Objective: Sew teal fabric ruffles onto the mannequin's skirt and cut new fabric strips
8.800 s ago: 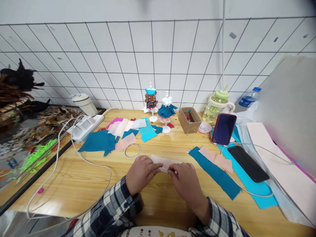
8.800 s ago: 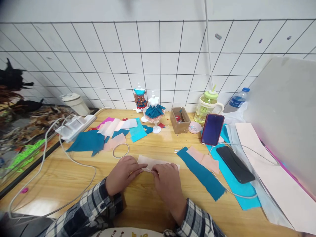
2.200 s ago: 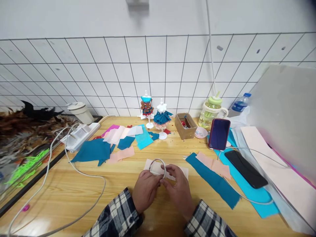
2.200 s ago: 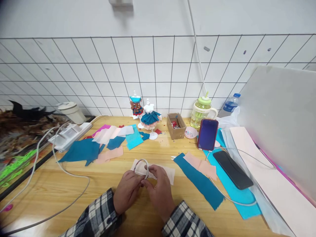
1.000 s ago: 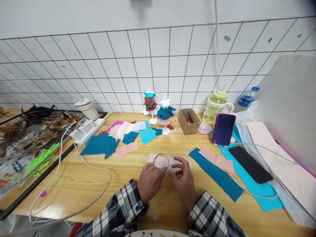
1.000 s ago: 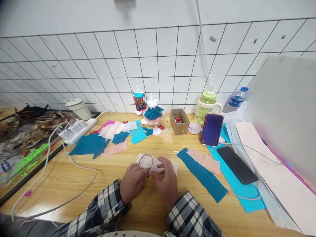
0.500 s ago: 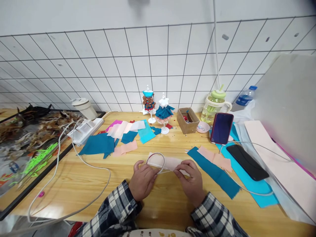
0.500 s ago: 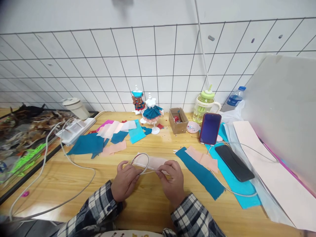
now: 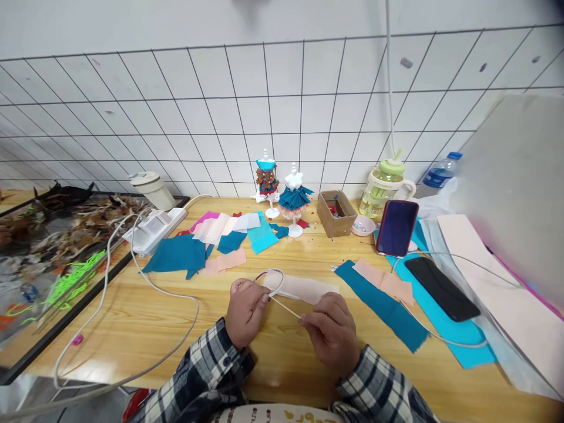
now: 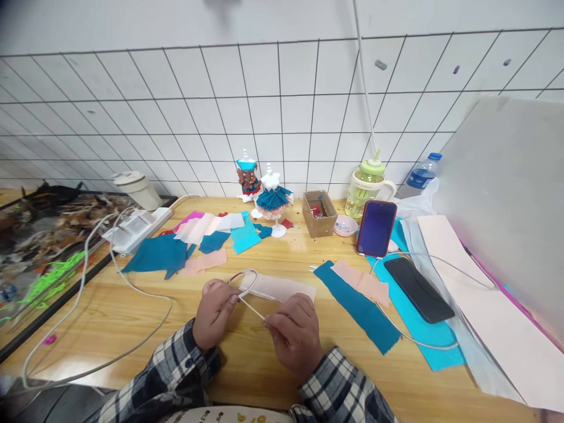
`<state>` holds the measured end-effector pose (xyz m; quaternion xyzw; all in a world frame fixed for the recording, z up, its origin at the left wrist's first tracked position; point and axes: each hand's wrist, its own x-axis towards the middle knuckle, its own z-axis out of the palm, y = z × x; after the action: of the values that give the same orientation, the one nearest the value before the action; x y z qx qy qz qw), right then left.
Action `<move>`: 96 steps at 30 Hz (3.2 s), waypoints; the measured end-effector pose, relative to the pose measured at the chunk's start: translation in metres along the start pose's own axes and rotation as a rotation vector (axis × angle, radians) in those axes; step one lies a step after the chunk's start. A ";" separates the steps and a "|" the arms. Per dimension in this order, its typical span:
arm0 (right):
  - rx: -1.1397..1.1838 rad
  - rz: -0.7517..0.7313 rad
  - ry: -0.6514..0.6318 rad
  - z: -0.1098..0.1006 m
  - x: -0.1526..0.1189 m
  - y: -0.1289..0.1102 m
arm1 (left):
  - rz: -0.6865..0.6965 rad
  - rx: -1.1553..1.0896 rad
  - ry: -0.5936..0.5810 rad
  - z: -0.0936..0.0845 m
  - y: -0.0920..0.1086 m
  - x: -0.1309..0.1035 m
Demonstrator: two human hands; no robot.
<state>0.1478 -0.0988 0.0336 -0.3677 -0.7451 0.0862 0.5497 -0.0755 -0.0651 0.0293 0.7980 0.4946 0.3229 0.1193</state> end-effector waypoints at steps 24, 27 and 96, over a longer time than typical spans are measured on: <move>0.568 0.890 -0.103 -0.006 0.013 0.006 | 0.065 -0.207 -0.212 -0.023 0.016 0.030; 0.472 0.825 -0.111 -0.010 0.009 0.011 | 0.039 -0.252 -0.205 -0.013 0.025 0.030; -0.320 0.883 -0.682 0.010 0.026 0.054 | -0.036 0.037 -0.229 0.049 -0.007 0.033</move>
<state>0.1600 -0.0406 0.0202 -0.6736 -0.6600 0.3071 0.1283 -0.0396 -0.0274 0.0017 0.8226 0.4981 0.2182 0.1661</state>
